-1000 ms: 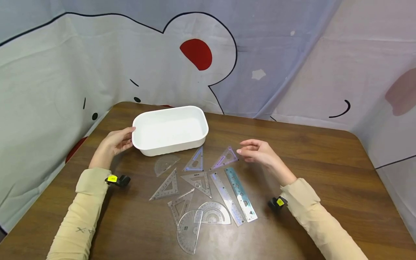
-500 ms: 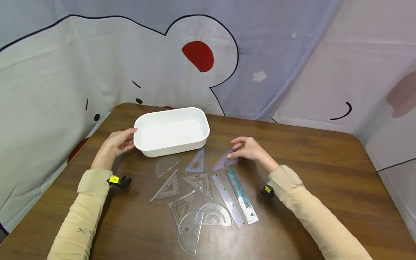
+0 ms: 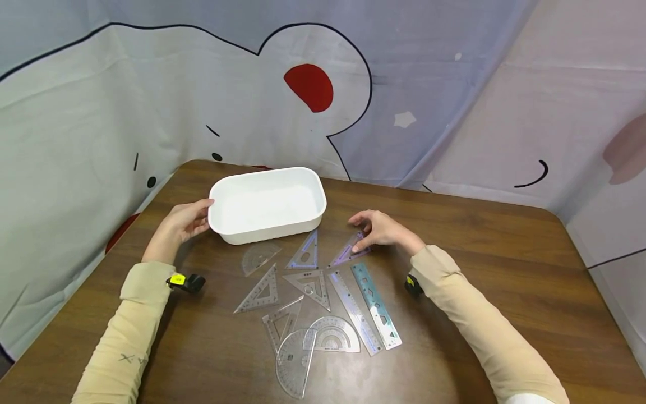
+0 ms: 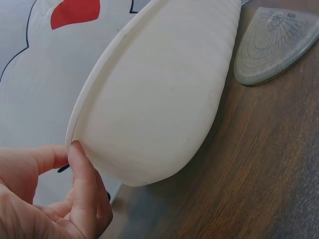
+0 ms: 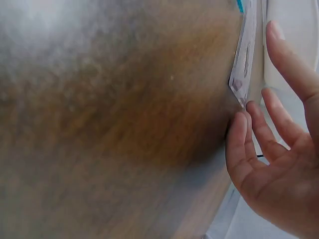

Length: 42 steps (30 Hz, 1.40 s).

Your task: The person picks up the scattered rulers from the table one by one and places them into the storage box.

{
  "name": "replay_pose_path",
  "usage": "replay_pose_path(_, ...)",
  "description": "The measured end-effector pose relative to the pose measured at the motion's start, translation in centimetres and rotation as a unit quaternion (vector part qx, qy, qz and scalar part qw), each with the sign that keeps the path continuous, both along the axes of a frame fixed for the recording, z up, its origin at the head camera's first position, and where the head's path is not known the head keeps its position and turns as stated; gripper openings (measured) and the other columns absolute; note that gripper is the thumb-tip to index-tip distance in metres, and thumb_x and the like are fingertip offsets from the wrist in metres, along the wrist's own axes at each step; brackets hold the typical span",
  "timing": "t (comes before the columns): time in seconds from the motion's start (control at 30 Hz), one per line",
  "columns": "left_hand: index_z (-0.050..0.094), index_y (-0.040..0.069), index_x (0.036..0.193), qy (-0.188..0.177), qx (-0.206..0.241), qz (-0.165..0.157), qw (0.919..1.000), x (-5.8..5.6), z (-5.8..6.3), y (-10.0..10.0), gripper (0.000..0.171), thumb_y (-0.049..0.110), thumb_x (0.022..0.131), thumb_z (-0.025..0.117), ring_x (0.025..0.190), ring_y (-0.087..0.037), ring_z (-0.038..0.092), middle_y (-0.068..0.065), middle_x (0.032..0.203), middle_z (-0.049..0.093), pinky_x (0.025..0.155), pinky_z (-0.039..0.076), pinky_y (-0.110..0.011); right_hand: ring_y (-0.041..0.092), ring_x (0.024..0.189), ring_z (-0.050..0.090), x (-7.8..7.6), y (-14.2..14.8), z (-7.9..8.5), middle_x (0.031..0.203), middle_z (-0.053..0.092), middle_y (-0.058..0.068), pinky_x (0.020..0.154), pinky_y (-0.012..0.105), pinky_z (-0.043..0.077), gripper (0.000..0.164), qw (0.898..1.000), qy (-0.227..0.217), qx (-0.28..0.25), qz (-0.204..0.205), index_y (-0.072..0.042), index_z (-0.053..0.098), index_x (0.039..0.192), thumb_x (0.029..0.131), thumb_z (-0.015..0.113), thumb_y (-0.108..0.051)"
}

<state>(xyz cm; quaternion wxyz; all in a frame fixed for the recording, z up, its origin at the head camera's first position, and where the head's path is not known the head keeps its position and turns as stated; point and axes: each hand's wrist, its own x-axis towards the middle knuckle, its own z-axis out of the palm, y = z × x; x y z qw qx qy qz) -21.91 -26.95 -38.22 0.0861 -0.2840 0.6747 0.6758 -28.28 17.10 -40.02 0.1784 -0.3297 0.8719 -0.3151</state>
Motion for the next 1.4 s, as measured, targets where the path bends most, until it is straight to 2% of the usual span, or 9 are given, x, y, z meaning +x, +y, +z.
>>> replay_pose_path(0.27,0.040,0.006,0.142,-0.001,0.000,0.000,1.0000,0.1,0.0,-0.1,0.063,0.034,0.091,0.064,0.063,-0.003,0.053,0.003,0.088,0.052,0.057,0.053,-0.010,0.027,0.094,0.054,-0.3,-0.1,0.0,0.121,0.056,0.018,0.083,0.038,0.049,0.067,0.998,0.037,0.020,0.054,0.000,0.060,0.123,0.066,0.089,-0.019)
replay_pose_path(0.5,0.042,0.006,0.140,-0.001,0.004,0.000,1.0000,0.1,-0.1,-0.1,0.060,0.033,0.091,0.064,0.061,-0.003,0.054,0.005,0.082,0.054,0.056,0.053,-0.011,0.023,0.087,0.050,-0.2,-0.6,0.2,0.111,0.058,0.013,0.077,0.032,0.047,0.055,0.995,0.054,0.045,0.070,-0.005,0.067,0.112,0.064,0.090,-0.019)
replay_pose_path(0.6,0.041,0.007,0.142,-0.002,0.002,-0.001,1.0000,0.1,-0.1,-0.1,0.061,0.033,0.092,0.063,0.061,-0.003,0.053,0.004,0.084,0.054,0.056,0.053,-0.011,0.023,0.087,0.050,-0.3,-0.7,0.6,0.110,0.059,0.011,0.077,0.033,0.046,0.052,0.992,0.061,0.062,0.088,-0.006,0.069,0.108,0.063,0.090,-0.021)
replay_pose_path(0.8,0.040,0.006,0.143,0.002,0.003,-0.006,1.0000,0.1,-0.1,0.0,0.063,0.033,0.092,0.063,0.061,-0.003,0.054,0.003,0.087,0.053,0.057,0.054,-0.011,0.024,0.094,0.052,-0.6,-0.8,1.3,0.109,0.059,0.006,0.086,0.040,0.048,0.056,0.985,0.069,0.096,0.123,-0.009,0.068,0.107,0.056,0.091,-0.016)
replay_pose_path(1.03,0.041,0.005,0.142,0.009,0.013,-0.003,0.9999,0.2,0.0,-0.1,0.060,0.030,0.092,0.063,0.059,-0.002,0.054,0.006,0.075,0.055,0.055,0.054,-0.011,0.024,0.099,0.049,-0.4,-1.3,1.8,0.105,0.055,0.005,0.087,0.038,0.046,0.051,0.978,0.087,0.136,0.129,-0.009,0.064,0.100,0.057,0.091,-0.015)
replay_pose_path(1.2,0.042,0.006,0.144,0.014,0.019,-0.006,0.9997,0.2,0.0,-0.1,0.059,0.028,0.093,0.062,0.059,-0.002,0.054,0.007,0.076,0.056,0.056,0.054,-0.011,0.023,0.098,0.045,-0.4,-1.7,2.0,0.101,0.057,0.004,0.086,0.036,0.043,0.051,0.972,0.108,0.161,0.133,-0.009,0.062,0.094,0.054,0.092,-0.018)
replay_pose_path(1.3,0.042,0.007,0.145,0.018,0.018,-0.006,0.9997,0.1,-0.1,-0.1,0.059,0.028,0.093,0.061,0.060,-0.002,0.054,0.006,0.079,0.056,0.056,0.053,-0.011,0.021,0.092,0.045,-0.6,-1.7,1.9,0.095,0.058,0.003,0.080,0.031,0.042,0.051,0.975,0.096,0.155,0.130,-0.008,0.060,0.092,0.053,0.092,-0.016)
replay_pose_path(1.4,0.041,0.007,0.145,0.020,0.015,-0.006,0.9997,0.1,-0.1,-0.1,0.059,0.028,0.094,0.061,0.060,-0.002,0.054,0.005,0.083,0.055,0.057,0.053,-0.011,0.019,0.084,0.050,-0.9,-1.5,1.8,0.087,0.059,0.005,0.073,0.026,0.044,0.046,0.982,0.061,0.126,0.127,-0.007,0.061,0.093,0.057,0.090,-0.011)
